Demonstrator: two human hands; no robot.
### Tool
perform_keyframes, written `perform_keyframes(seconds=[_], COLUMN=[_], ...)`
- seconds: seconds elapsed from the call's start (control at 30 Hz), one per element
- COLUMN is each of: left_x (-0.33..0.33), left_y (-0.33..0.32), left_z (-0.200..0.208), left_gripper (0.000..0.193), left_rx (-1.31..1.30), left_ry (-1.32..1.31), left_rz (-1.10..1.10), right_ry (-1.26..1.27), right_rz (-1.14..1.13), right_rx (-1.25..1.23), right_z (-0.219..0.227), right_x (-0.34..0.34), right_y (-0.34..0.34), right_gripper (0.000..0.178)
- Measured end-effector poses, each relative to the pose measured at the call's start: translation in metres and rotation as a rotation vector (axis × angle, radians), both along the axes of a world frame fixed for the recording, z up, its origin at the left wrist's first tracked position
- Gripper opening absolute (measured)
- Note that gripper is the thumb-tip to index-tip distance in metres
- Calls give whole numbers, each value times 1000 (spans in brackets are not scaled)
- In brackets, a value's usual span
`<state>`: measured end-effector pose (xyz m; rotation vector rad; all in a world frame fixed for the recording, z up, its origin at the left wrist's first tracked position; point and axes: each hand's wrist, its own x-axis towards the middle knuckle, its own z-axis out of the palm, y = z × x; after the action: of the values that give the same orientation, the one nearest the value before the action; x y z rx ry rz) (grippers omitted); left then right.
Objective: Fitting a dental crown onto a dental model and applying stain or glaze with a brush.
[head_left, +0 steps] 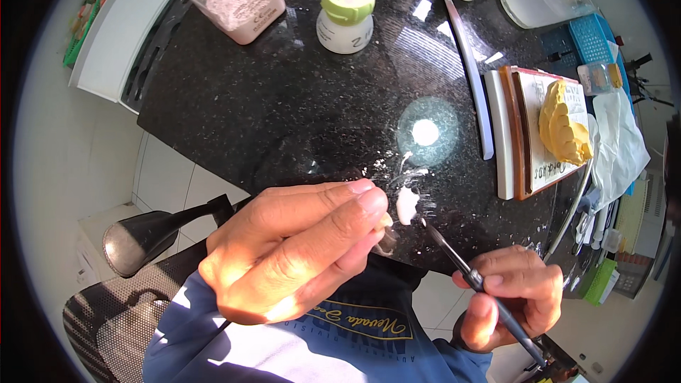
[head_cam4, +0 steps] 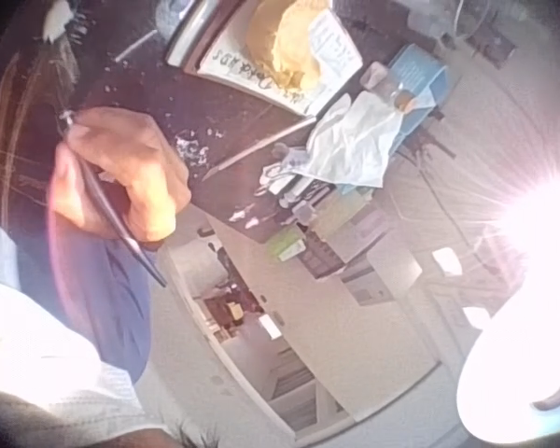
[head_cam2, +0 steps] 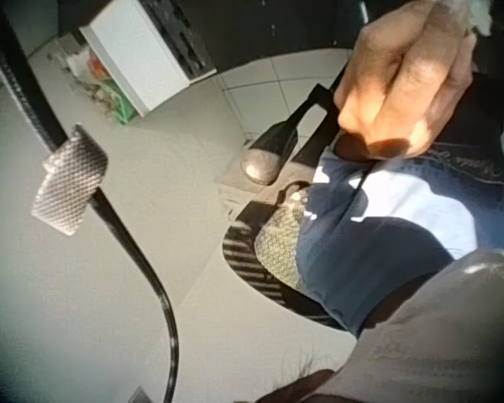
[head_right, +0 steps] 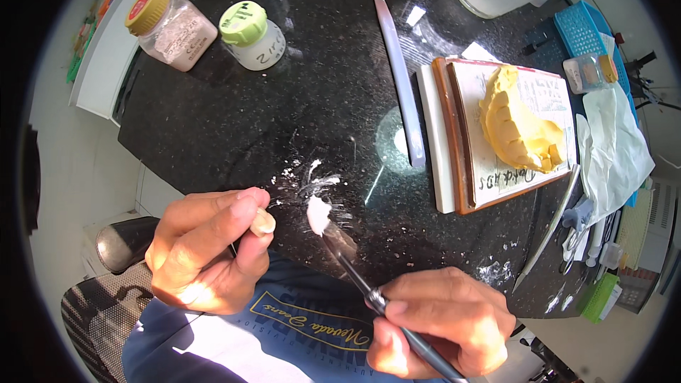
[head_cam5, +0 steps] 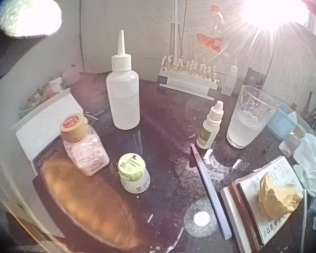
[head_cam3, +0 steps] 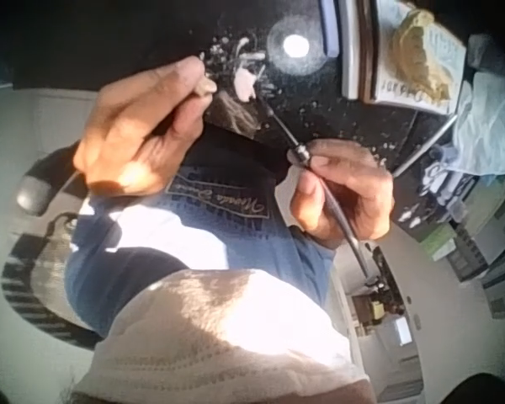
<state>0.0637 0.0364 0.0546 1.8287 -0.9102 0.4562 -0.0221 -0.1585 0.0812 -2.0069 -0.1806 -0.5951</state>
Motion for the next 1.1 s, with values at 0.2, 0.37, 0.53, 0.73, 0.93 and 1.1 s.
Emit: perform_keyframes(seconds=[0.2, 0.37, 0.53, 0.73, 0.93, 1.1], left_x=[0, 1, 5, 5, 4, 4], left_y=[-5, -5, -2, -2, -3, -3], left_z=[-8, -9, -6, -4, -5, -3], left_gripper=[38, 38, 37, 36, 37, 38], left_rx=[-101, -104, -89, -77, -90, -92], left_ry=[24, 36, 5, 15, 28, 25], left_rz=[-22, -39, -61, -66, -75, -83], right_ry=[-81, -166, -165, -107, -115, -115], right_rz=[305, 375, 306, 329, 288, 288], right_rx=[-86, 41, -65, -102, -111, -118], right_z=[9, -7, -5, 2, 0, 2], right_x=[1, 2, 5, 9, 7, 6], right_y=[-9, -5, 0, -4, -1, -1], right_gripper=[32, 32, 28, 26, 26, 26])
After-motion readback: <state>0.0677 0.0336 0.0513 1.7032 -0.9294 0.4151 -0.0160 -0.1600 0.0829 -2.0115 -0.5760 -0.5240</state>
